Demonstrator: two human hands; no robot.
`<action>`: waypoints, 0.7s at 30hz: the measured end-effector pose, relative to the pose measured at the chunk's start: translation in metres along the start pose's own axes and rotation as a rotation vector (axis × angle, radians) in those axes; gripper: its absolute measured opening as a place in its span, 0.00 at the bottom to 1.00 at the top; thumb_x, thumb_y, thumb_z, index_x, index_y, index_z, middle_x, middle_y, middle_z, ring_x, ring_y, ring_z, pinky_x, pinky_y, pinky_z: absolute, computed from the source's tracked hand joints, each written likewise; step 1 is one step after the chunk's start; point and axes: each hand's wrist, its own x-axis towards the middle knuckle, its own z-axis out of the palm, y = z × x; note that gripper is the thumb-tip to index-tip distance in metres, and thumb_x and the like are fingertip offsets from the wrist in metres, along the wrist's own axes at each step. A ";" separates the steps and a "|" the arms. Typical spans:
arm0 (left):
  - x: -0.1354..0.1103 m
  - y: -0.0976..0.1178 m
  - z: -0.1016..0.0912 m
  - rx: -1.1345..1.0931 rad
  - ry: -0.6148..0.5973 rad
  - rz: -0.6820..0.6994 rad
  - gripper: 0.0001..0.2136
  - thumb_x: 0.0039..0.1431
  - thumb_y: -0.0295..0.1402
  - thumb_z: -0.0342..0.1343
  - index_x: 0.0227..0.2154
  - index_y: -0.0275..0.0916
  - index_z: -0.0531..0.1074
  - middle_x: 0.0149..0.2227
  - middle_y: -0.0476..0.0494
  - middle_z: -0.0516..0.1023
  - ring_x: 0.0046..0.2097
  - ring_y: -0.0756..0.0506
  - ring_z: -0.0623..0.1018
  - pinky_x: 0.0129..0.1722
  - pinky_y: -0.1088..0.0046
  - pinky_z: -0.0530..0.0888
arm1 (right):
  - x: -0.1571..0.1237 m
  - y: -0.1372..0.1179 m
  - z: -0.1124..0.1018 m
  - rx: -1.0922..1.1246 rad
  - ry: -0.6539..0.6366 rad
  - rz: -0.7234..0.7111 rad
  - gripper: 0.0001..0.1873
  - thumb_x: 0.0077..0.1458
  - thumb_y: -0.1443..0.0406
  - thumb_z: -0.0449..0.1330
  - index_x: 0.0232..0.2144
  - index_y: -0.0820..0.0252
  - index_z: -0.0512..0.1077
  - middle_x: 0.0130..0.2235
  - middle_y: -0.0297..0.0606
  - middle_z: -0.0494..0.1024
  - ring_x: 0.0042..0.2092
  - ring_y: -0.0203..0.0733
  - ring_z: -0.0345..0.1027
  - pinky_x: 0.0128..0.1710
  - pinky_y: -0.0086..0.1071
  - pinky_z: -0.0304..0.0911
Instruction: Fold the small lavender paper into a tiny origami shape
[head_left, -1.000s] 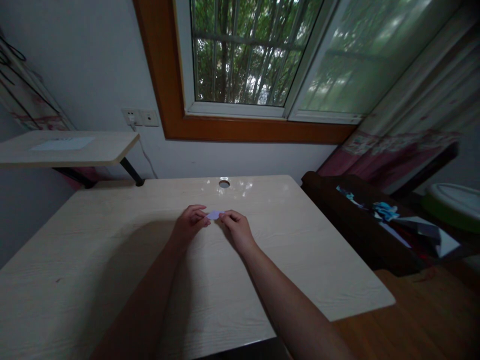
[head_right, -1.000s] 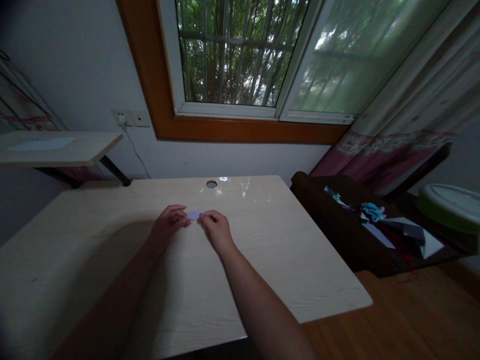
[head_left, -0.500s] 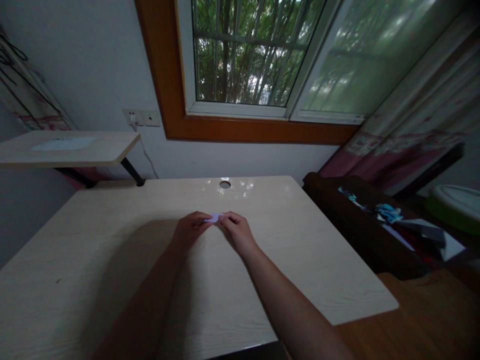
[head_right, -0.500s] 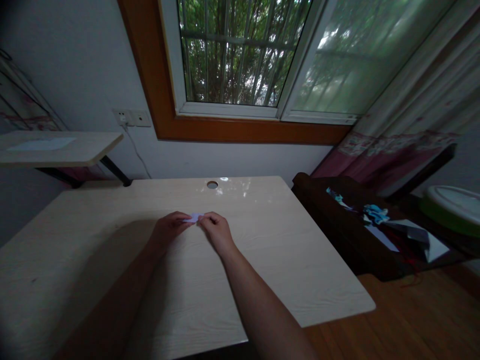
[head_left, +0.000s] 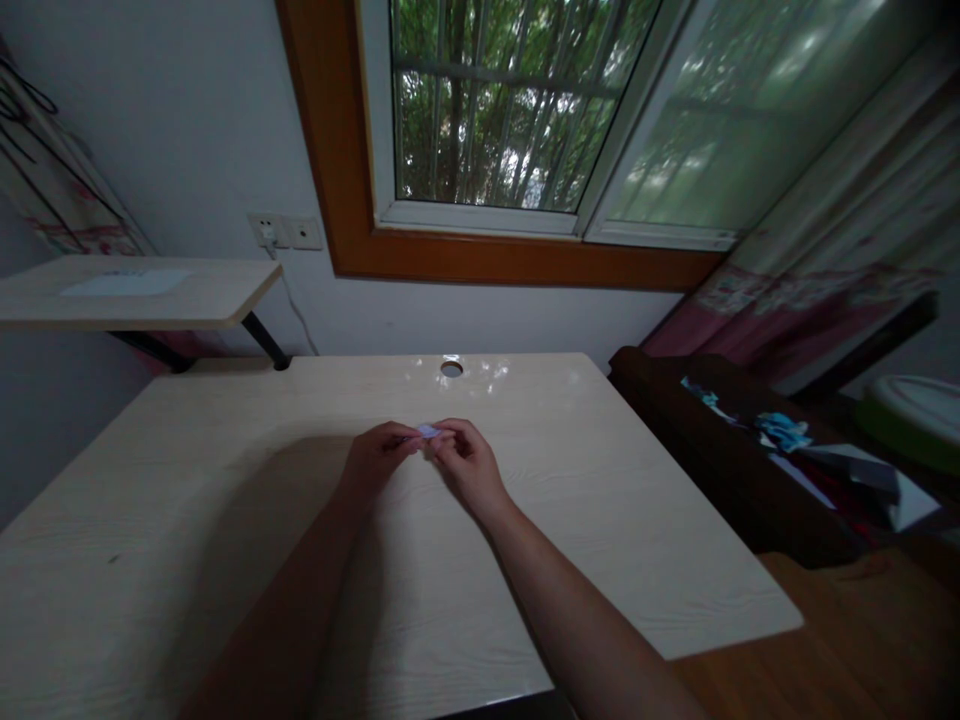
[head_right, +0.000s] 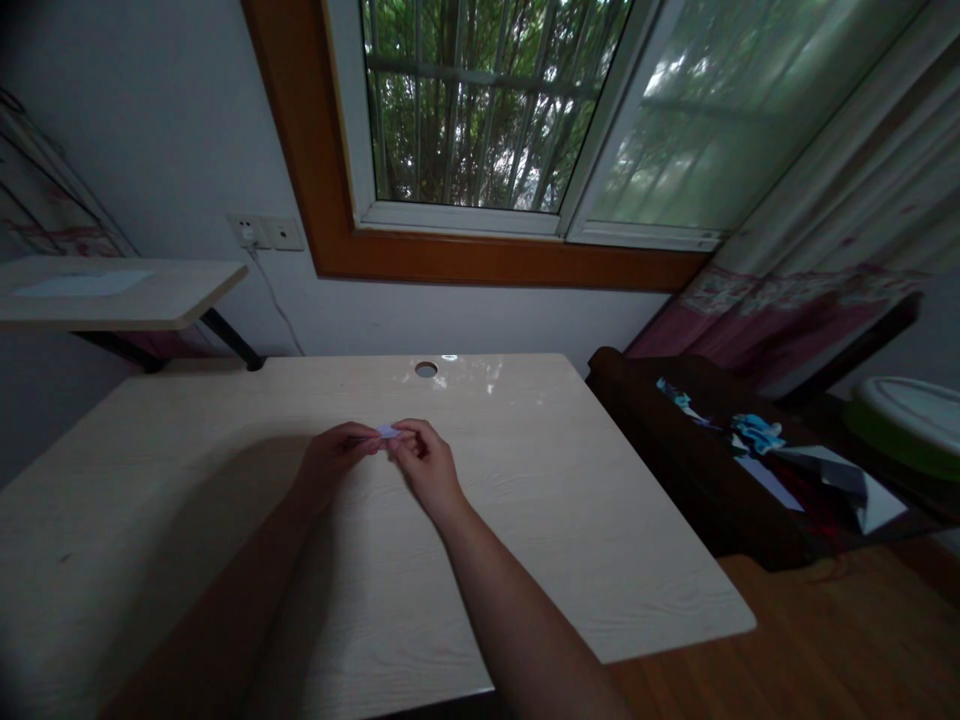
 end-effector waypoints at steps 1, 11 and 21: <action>0.000 0.000 0.000 -0.002 -0.005 0.000 0.09 0.54 0.39 0.64 0.35 0.40 0.79 0.33 0.44 0.83 0.36 0.45 0.81 0.40 0.69 0.77 | 0.000 0.000 0.000 -0.018 -0.016 -0.001 0.14 0.53 0.57 0.65 0.41 0.55 0.75 0.33 0.35 0.78 0.33 0.39 0.71 0.36 0.32 0.67; 0.000 0.003 0.002 0.000 0.007 0.014 0.08 0.51 0.37 0.66 0.32 0.40 0.79 0.33 0.45 0.83 0.35 0.46 0.80 0.39 0.71 0.76 | 0.002 -0.002 -0.005 -0.257 -0.024 -0.152 0.07 0.53 0.60 0.66 0.34 0.54 0.80 0.36 0.38 0.78 0.39 0.42 0.72 0.41 0.35 0.66; -0.005 0.012 0.004 -0.067 0.000 -0.011 0.07 0.52 0.38 0.66 0.32 0.41 0.80 0.32 0.47 0.83 0.35 0.45 0.81 0.41 0.68 0.78 | -0.001 -0.009 -0.004 -0.298 0.008 -0.219 0.03 0.54 0.63 0.64 0.31 0.52 0.79 0.35 0.37 0.77 0.39 0.42 0.71 0.42 0.35 0.65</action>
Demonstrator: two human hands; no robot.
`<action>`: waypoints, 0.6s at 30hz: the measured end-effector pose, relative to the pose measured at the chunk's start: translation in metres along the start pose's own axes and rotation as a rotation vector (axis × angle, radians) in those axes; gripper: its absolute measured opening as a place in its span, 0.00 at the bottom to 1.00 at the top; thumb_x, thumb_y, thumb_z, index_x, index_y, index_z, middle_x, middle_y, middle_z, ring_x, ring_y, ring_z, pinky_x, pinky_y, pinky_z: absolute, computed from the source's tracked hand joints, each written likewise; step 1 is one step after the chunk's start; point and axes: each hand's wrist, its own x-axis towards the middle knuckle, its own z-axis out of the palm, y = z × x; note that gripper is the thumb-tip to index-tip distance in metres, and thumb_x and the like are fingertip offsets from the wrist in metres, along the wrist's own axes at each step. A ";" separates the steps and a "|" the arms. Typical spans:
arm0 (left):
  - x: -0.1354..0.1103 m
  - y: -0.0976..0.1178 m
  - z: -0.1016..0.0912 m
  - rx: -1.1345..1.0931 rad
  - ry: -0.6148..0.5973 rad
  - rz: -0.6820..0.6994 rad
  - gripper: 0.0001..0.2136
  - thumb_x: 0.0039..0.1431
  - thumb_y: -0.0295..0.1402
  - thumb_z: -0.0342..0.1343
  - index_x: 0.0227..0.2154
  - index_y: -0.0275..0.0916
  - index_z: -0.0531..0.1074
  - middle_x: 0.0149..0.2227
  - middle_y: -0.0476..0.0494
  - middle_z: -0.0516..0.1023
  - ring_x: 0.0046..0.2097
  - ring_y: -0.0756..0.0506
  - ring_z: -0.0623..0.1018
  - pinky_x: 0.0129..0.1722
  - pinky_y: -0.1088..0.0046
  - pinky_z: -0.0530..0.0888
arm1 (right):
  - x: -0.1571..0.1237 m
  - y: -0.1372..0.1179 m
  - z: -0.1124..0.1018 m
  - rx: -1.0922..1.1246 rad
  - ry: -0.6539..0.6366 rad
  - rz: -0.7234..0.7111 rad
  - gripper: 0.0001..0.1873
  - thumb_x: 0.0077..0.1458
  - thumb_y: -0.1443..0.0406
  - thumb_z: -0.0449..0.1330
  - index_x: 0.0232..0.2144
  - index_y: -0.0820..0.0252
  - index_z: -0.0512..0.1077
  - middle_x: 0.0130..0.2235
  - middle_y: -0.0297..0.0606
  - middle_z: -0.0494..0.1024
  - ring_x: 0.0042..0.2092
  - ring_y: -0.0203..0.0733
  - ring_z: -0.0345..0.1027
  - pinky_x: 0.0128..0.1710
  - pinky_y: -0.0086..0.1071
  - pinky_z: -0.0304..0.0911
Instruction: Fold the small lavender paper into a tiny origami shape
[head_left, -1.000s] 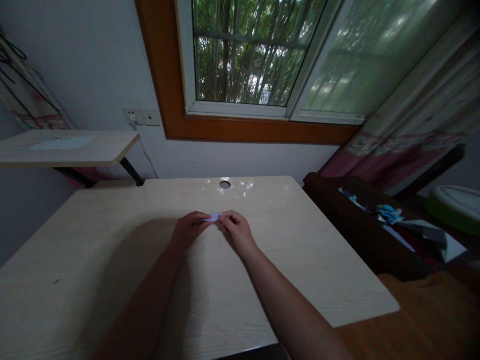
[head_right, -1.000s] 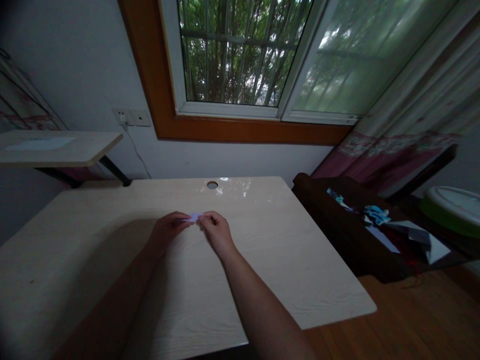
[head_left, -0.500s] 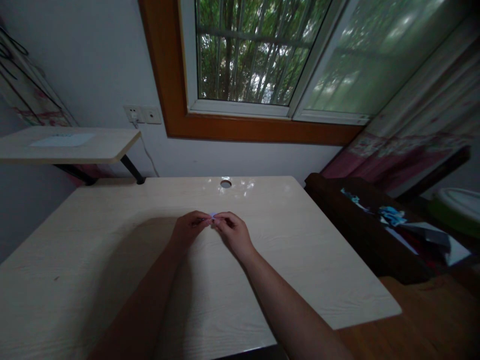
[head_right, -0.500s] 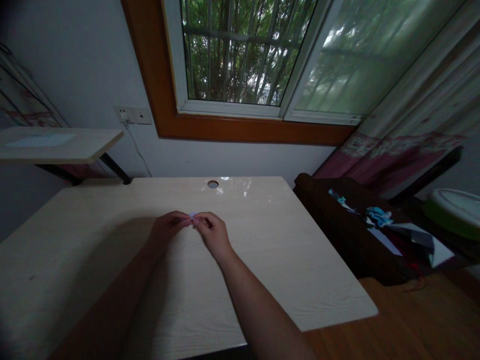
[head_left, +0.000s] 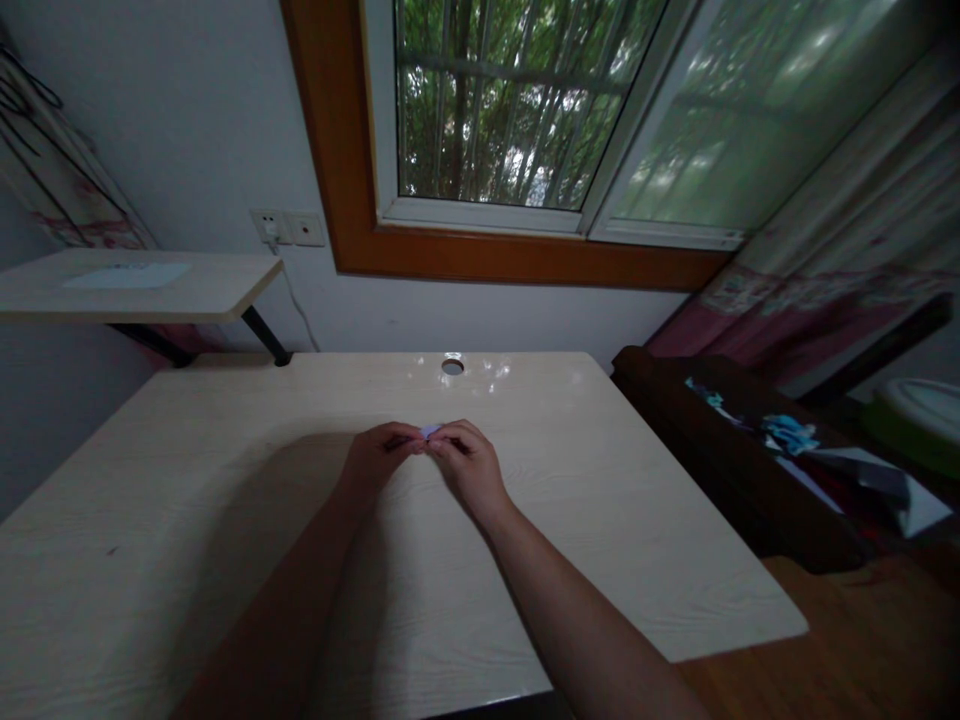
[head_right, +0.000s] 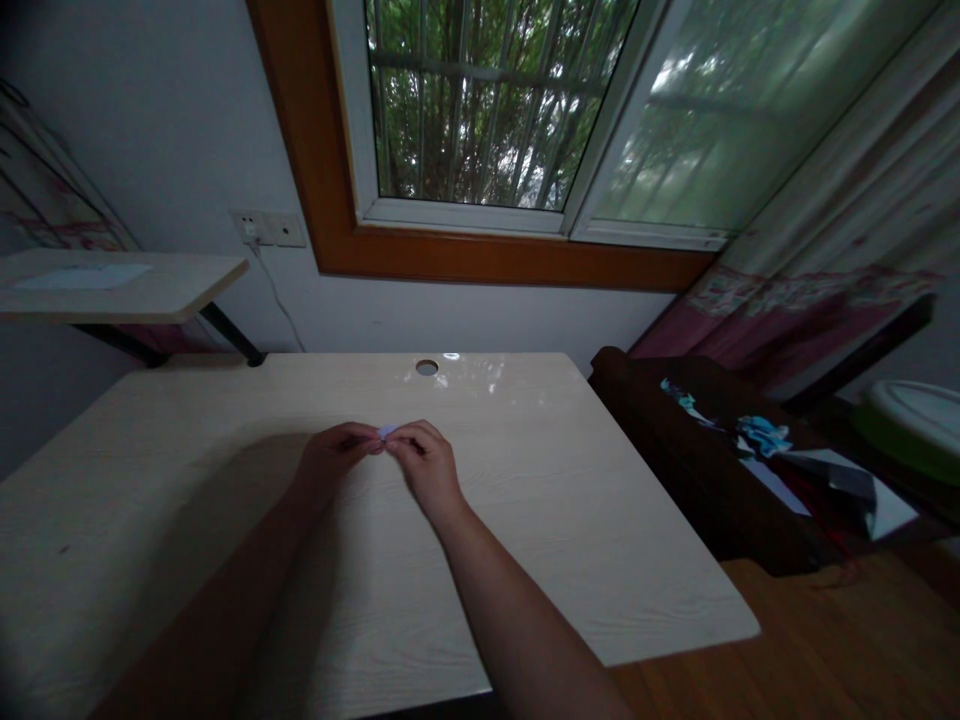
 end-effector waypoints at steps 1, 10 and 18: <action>0.000 0.000 0.000 0.005 0.013 0.002 0.07 0.52 0.38 0.66 0.32 0.41 0.80 0.32 0.46 0.83 0.35 0.45 0.81 0.41 0.68 0.78 | 0.000 -0.001 0.000 0.003 0.005 -0.003 0.03 0.54 0.63 0.64 0.32 0.52 0.79 0.35 0.37 0.77 0.39 0.43 0.71 0.42 0.35 0.65; 0.001 0.002 0.004 -0.076 0.025 0.020 0.09 0.53 0.39 0.65 0.31 0.39 0.78 0.33 0.45 0.82 0.37 0.46 0.81 0.43 0.68 0.77 | 0.001 -0.003 0.000 0.014 0.024 -0.043 0.03 0.54 0.64 0.65 0.31 0.52 0.80 0.35 0.37 0.78 0.40 0.43 0.72 0.44 0.37 0.66; 0.005 0.006 0.007 -0.270 -0.018 -0.023 0.19 0.53 0.41 0.66 0.41 0.37 0.67 0.26 0.50 0.78 0.27 0.49 0.78 0.30 0.73 0.76 | 0.000 -0.005 -0.002 -0.043 0.010 -0.097 0.05 0.56 0.64 0.63 0.32 0.50 0.81 0.35 0.38 0.78 0.40 0.44 0.72 0.43 0.38 0.67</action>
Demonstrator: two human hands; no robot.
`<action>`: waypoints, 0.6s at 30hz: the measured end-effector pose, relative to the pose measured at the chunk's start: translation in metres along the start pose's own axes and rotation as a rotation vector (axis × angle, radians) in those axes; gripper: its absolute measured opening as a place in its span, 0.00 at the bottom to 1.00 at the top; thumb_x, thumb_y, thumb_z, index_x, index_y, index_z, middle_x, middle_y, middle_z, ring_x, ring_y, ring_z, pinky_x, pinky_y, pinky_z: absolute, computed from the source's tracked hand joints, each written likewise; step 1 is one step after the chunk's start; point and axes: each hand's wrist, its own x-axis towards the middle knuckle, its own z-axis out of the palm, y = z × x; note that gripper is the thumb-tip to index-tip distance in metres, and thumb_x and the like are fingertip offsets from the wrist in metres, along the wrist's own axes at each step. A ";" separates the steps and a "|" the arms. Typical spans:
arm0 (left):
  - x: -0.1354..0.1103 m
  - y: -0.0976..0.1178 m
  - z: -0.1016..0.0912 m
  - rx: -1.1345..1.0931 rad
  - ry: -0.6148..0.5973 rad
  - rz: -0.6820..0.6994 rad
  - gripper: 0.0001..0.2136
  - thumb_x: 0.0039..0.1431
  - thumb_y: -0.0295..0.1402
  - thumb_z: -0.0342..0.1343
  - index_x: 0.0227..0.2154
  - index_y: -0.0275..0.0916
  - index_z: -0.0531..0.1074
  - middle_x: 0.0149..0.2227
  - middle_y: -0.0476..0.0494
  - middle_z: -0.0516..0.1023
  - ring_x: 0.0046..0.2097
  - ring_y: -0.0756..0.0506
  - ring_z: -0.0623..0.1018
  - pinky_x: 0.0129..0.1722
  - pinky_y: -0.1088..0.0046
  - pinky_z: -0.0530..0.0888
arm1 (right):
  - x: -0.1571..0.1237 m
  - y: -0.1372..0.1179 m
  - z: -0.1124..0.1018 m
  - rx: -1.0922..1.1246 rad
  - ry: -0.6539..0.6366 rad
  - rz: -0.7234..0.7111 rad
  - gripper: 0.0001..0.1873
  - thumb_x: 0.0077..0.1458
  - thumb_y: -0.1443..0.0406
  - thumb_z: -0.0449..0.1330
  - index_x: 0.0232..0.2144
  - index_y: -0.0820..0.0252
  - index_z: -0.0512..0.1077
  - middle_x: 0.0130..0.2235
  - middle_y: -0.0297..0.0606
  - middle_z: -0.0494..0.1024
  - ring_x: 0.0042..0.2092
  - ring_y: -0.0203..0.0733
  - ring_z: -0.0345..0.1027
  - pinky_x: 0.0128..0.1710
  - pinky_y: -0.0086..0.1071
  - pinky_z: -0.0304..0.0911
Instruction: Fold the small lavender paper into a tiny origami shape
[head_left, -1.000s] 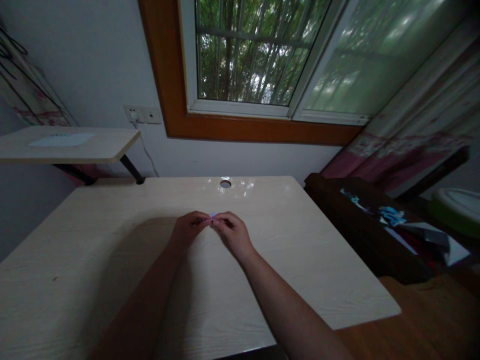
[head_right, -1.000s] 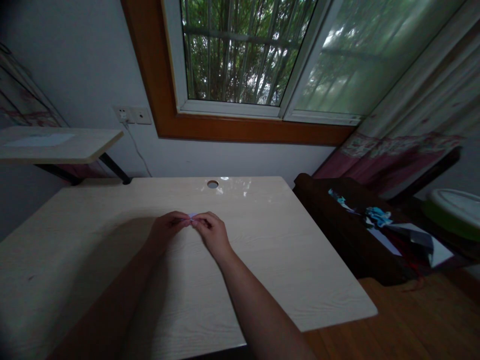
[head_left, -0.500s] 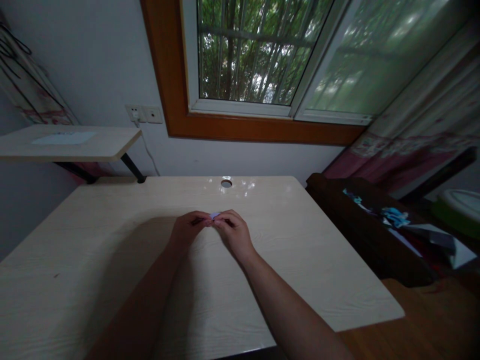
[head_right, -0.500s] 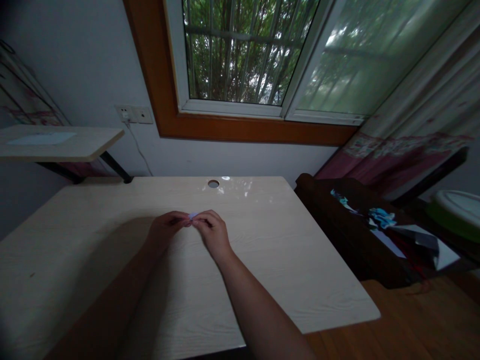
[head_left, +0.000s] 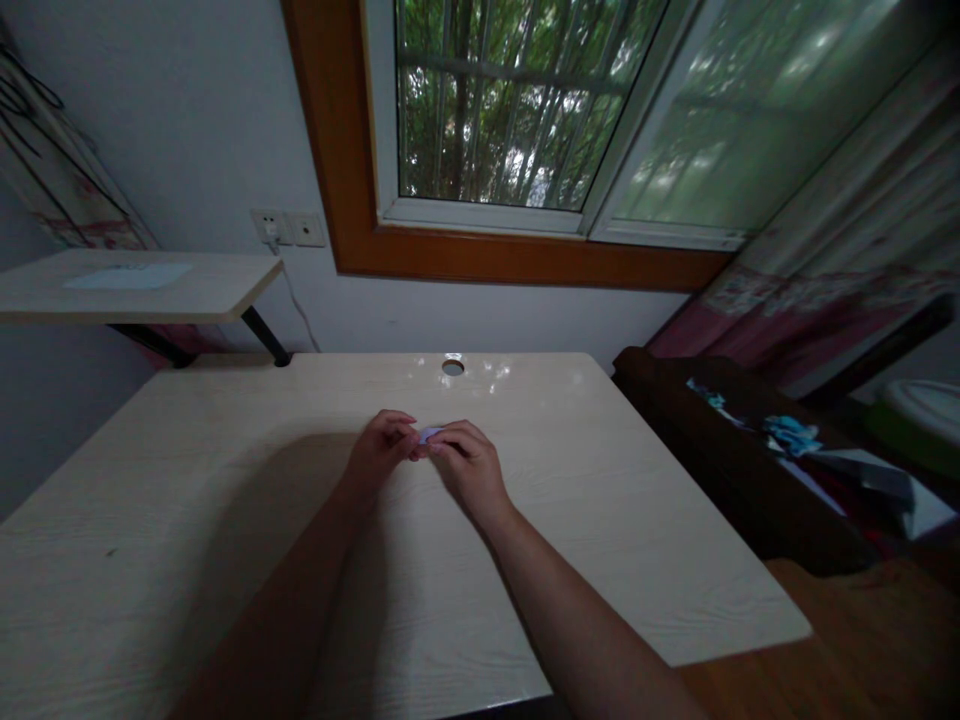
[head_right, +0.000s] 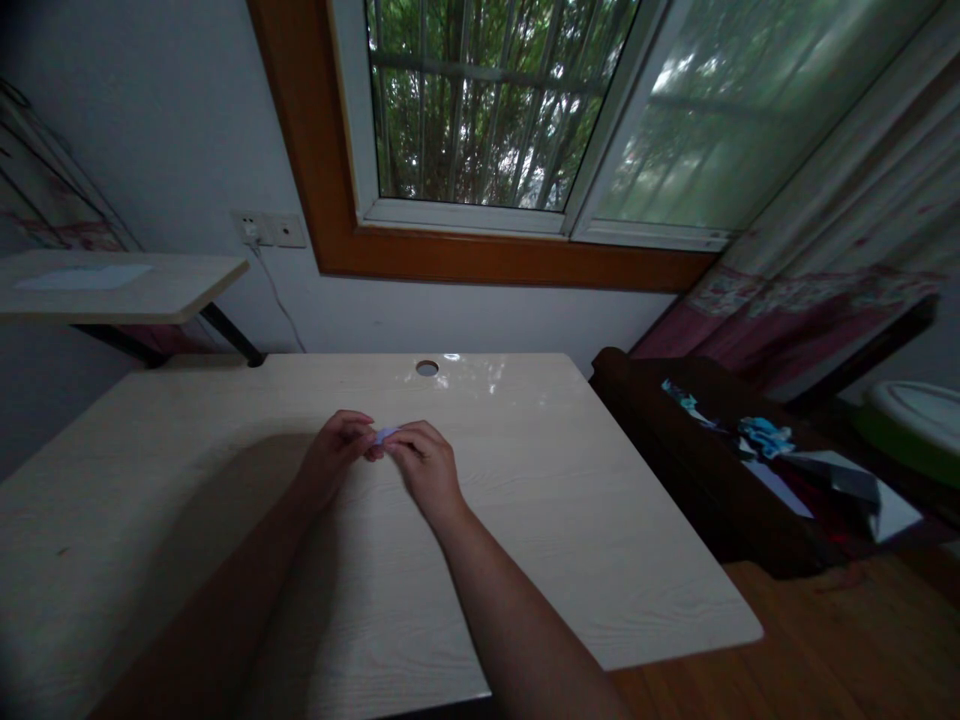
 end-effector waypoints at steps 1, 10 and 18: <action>0.000 -0.001 0.000 0.008 -0.019 -0.002 0.17 0.53 0.40 0.66 0.40 0.37 0.68 0.25 0.51 0.77 0.26 0.49 0.78 0.29 0.74 0.75 | 0.000 0.000 0.000 -0.007 -0.004 -0.002 0.05 0.57 0.64 0.63 0.32 0.50 0.80 0.35 0.38 0.78 0.40 0.44 0.72 0.43 0.37 0.67; -0.003 -0.005 -0.002 0.013 -0.013 0.032 0.13 0.56 0.36 0.64 0.41 0.37 0.69 0.26 0.50 0.78 0.28 0.50 0.78 0.31 0.73 0.75 | 0.000 0.000 0.002 0.026 -0.014 0.010 0.05 0.56 0.63 0.64 0.35 0.51 0.80 0.38 0.38 0.79 0.41 0.43 0.73 0.44 0.37 0.66; -0.008 -0.005 0.002 0.235 0.011 0.107 0.09 0.54 0.37 0.65 0.35 0.39 0.75 0.32 0.44 0.80 0.35 0.46 0.80 0.38 0.69 0.77 | 0.001 -0.003 -0.002 0.012 0.040 0.035 0.04 0.56 0.64 0.63 0.33 0.52 0.79 0.36 0.37 0.78 0.41 0.43 0.72 0.43 0.35 0.65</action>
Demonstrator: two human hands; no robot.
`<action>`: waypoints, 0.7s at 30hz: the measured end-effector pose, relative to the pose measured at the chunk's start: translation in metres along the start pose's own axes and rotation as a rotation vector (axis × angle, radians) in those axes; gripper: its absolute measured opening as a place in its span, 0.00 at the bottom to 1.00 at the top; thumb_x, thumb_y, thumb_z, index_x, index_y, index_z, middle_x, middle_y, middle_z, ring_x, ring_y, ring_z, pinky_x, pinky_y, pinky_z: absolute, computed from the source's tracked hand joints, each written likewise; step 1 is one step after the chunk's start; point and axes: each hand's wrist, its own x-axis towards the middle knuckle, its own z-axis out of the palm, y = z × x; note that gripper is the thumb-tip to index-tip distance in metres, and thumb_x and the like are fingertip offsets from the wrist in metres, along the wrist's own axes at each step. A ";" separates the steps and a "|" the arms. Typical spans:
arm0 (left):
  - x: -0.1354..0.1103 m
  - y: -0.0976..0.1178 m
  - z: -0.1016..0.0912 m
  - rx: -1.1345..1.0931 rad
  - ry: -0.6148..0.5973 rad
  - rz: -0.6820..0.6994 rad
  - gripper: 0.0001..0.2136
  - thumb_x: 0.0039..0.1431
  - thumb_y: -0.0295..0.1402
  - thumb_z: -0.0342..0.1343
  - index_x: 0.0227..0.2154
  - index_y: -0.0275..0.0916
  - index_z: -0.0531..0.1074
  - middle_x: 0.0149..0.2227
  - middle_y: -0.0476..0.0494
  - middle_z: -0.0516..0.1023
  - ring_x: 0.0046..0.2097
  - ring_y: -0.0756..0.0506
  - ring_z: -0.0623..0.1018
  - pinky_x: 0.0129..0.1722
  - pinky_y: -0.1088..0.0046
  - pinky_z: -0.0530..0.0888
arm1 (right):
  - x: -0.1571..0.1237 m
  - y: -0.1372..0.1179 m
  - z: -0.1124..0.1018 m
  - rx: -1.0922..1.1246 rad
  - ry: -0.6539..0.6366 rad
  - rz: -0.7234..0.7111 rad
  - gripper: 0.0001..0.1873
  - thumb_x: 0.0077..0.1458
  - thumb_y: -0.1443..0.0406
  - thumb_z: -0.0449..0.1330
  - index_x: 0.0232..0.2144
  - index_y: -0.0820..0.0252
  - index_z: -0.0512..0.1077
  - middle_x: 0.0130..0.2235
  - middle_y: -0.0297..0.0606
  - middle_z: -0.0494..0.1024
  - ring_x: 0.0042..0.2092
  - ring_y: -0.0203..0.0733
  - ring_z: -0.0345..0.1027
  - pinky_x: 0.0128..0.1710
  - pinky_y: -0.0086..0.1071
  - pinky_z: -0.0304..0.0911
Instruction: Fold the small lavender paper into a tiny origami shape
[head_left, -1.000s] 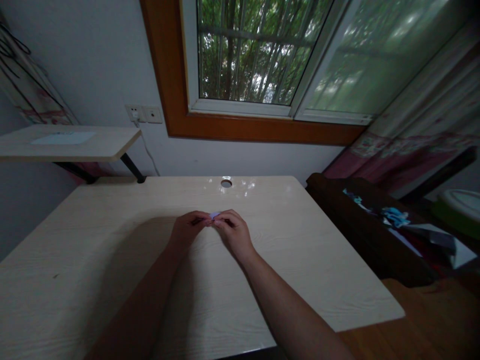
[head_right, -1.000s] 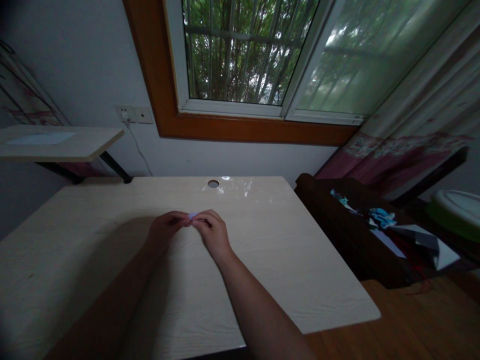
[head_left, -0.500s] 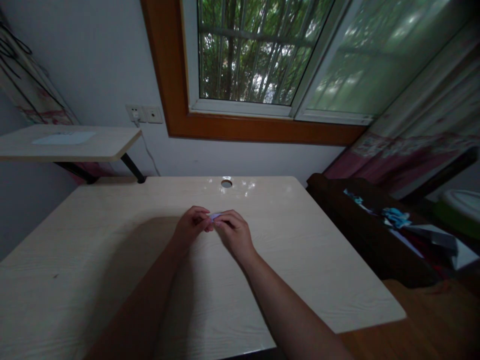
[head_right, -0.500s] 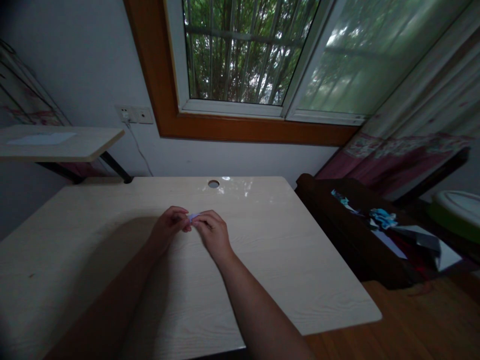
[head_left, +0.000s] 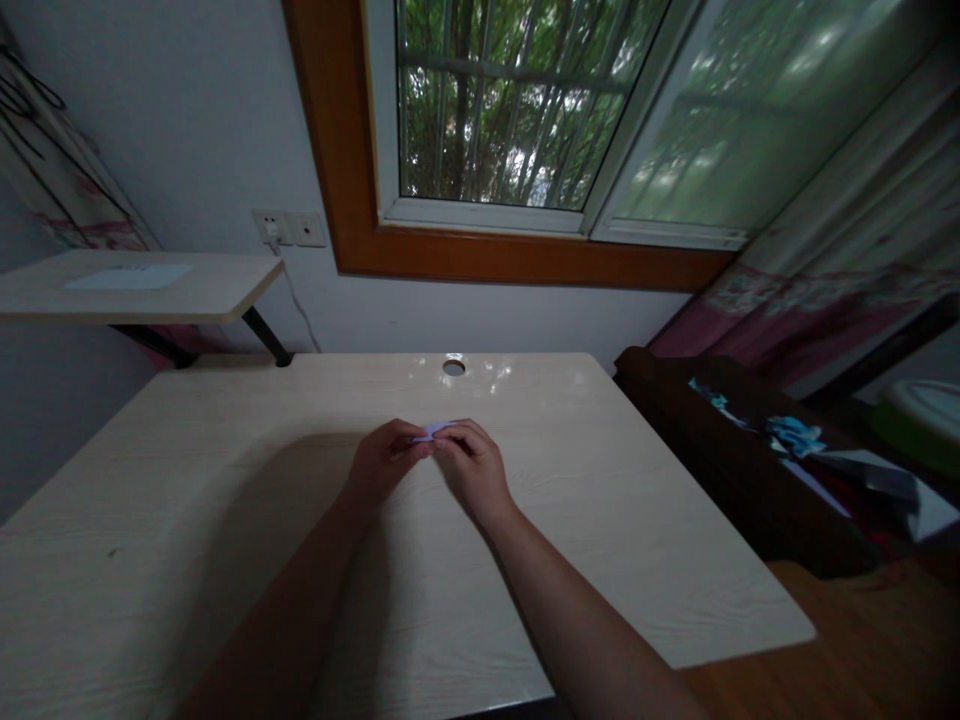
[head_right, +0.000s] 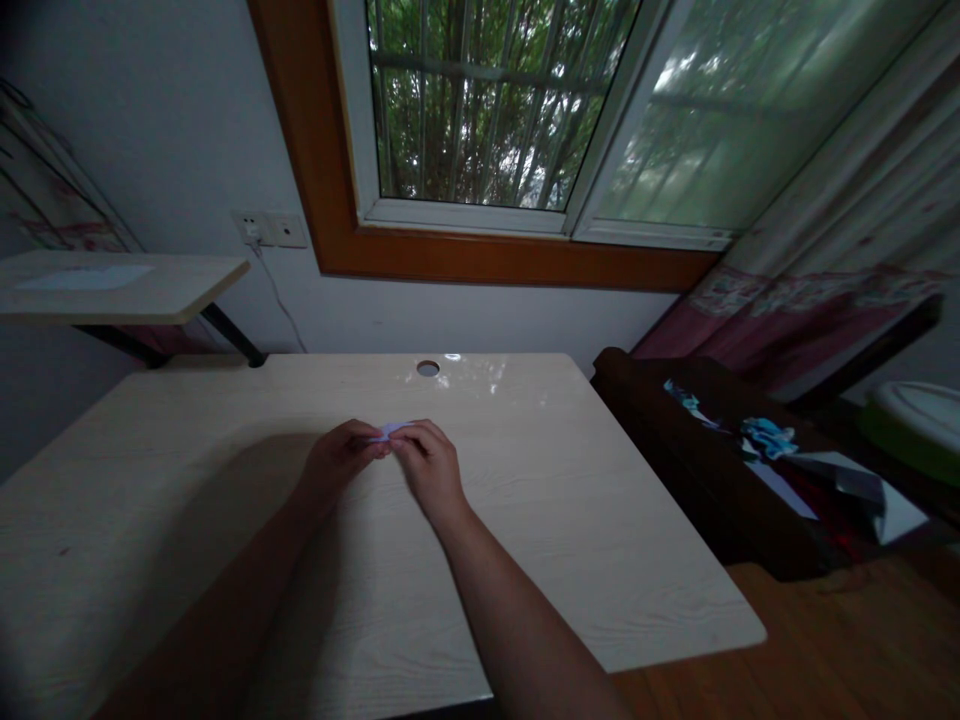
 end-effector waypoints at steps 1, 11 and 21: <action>0.000 0.000 0.000 0.067 0.013 0.032 0.08 0.53 0.36 0.65 0.34 0.39 0.76 0.33 0.44 0.80 0.35 0.46 0.79 0.39 0.70 0.76 | 0.000 0.000 0.000 0.005 0.005 0.002 0.04 0.56 0.64 0.63 0.32 0.53 0.79 0.36 0.37 0.78 0.40 0.43 0.72 0.43 0.35 0.65; 0.000 0.008 -0.001 0.149 0.059 0.088 0.07 0.53 0.36 0.65 0.30 0.38 0.77 0.32 0.44 0.82 0.33 0.47 0.80 0.36 0.73 0.77 | 0.000 0.012 0.005 0.180 -0.003 0.038 0.05 0.54 0.65 0.65 0.35 0.52 0.78 0.40 0.37 0.77 0.44 0.43 0.72 0.46 0.36 0.66; -0.001 0.013 0.005 -0.073 0.005 0.025 0.08 0.56 0.36 0.63 0.30 0.36 0.76 0.30 0.45 0.80 0.33 0.48 0.79 0.37 0.73 0.77 | 0.001 0.009 0.005 0.264 0.017 0.108 0.02 0.53 0.65 0.66 0.32 0.54 0.77 0.37 0.35 0.78 0.41 0.42 0.72 0.44 0.35 0.66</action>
